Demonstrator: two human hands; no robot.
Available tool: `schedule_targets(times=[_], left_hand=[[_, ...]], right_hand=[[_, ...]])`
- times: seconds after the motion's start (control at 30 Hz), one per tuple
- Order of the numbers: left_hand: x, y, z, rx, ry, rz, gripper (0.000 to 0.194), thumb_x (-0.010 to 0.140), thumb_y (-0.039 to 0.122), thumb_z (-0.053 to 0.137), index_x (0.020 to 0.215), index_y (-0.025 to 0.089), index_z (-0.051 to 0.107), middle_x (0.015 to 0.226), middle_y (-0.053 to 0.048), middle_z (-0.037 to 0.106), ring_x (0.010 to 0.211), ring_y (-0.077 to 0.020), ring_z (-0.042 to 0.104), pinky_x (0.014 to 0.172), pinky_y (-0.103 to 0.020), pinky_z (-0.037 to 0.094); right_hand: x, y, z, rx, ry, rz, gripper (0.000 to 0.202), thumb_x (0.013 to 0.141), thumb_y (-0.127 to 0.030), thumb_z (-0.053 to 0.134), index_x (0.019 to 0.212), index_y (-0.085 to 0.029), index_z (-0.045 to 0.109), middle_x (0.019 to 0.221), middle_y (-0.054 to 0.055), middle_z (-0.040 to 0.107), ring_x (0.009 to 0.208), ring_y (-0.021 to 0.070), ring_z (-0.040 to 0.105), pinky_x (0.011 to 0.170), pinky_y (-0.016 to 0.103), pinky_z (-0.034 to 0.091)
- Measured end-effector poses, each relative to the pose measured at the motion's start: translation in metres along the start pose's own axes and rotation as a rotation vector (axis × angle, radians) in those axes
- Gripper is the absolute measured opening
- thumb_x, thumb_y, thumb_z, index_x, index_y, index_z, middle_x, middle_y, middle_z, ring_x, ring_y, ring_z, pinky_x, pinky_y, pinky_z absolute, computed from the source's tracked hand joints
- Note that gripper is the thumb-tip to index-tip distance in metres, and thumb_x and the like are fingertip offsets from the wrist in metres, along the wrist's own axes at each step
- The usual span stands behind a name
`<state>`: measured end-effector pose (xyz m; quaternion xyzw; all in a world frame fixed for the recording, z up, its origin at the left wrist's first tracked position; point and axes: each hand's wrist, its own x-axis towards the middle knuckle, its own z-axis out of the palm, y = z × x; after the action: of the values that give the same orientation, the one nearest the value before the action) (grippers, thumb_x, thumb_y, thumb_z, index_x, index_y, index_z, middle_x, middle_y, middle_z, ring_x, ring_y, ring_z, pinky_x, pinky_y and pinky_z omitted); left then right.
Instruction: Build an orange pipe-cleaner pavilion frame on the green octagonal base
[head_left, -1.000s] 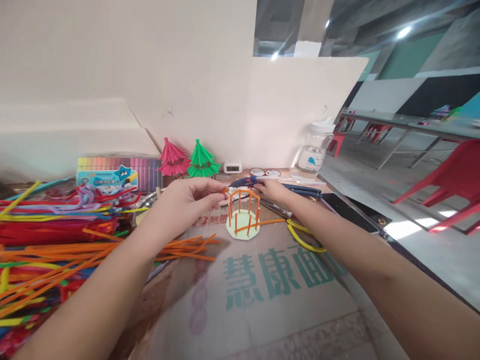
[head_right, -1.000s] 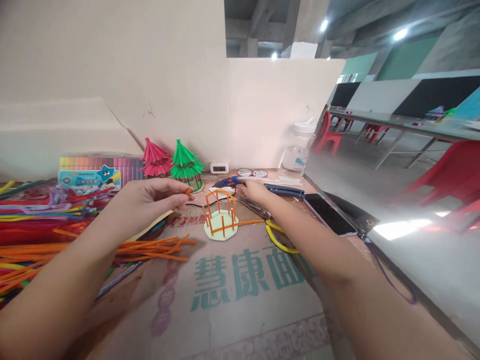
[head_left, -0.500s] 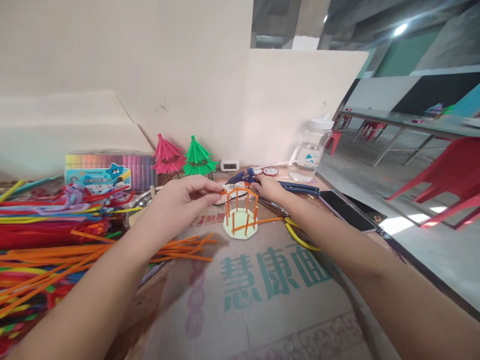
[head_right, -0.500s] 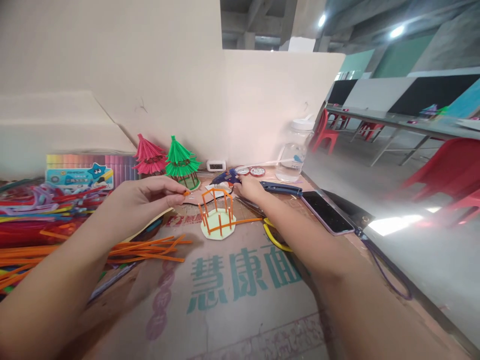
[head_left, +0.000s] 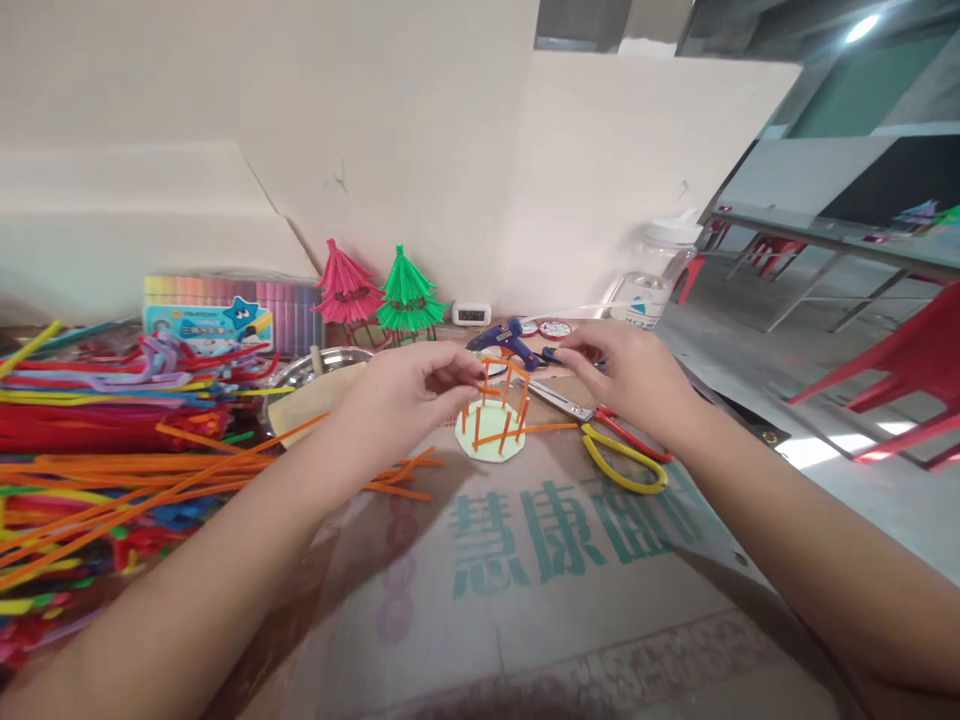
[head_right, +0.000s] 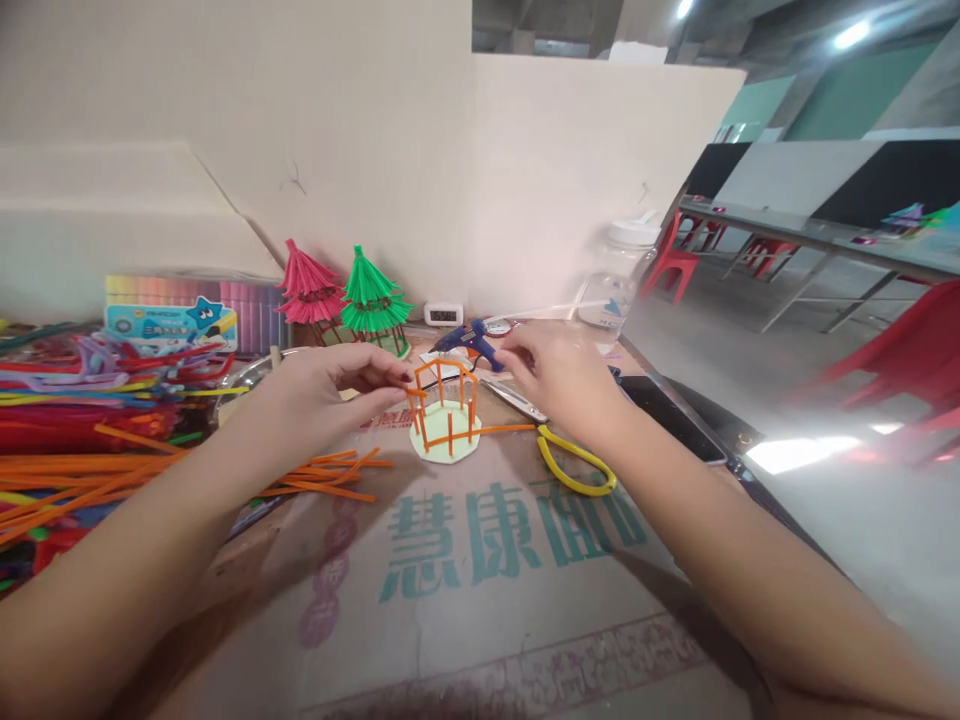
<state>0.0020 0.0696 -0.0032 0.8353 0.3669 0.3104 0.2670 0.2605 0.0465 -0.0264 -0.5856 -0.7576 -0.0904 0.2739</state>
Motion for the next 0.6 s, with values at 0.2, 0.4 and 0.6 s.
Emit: schedule_targets(times=[0.2, 0.4, 0.6], left_hand=[[-0.003, -0.001, 0.012, -0.012, -0.025, 0.133, 0.009, 0.086, 0.015, 0.063, 0.092, 0.019, 0.068, 0.085, 0.004, 0.073, 0.074, -0.0097, 0.066, 0.068, -0.019, 0.051], [-0.002, -0.009, 0.017, -0.087, 0.033, 0.121, 0.008, 0.086, 0.016, 0.064, 0.093, 0.019, 0.066, 0.086, 0.003, 0.072, 0.077, -0.0100, 0.066, 0.071, -0.020, 0.051], [0.003, -0.012, 0.014, -0.096, 0.012, 0.086, 0.011, 0.086, 0.022, 0.066, 0.097, 0.019, 0.065, 0.089, 0.001, 0.071, 0.079, -0.0132, 0.067, 0.074, -0.025, 0.053]], right_hand=[[-0.008, -0.051, -0.002, 0.230, -0.005, -0.309, 0.011, 0.096, -0.025, 0.062, 0.093, -0.018, 0.069, 0.094, 0.007, 0.072, 0.093, 0.0236, 0.064, 0.082, 0.035, 0.046], [-0.006, -0.051, 0.015, 0.258, 0.019, -0.311, 0.005, 0.094, -0.020, 0.063, 0.091, -0.018, 0.067, 0.095, 0.007, 0.070, 0.093, 0.0236, 0.063, 0.083, 0.037, 0.045], [-0.009, -0.054, 0.018, 0.361, 0.072, -0.158, 0.009, 0.091, -0.020, 0.066, 0.083, -0.020, 0.063, 0.085, 0.003, 0.069, 0.083, 0.0201, 0.063, 0.075, 0.033, 0.044]])
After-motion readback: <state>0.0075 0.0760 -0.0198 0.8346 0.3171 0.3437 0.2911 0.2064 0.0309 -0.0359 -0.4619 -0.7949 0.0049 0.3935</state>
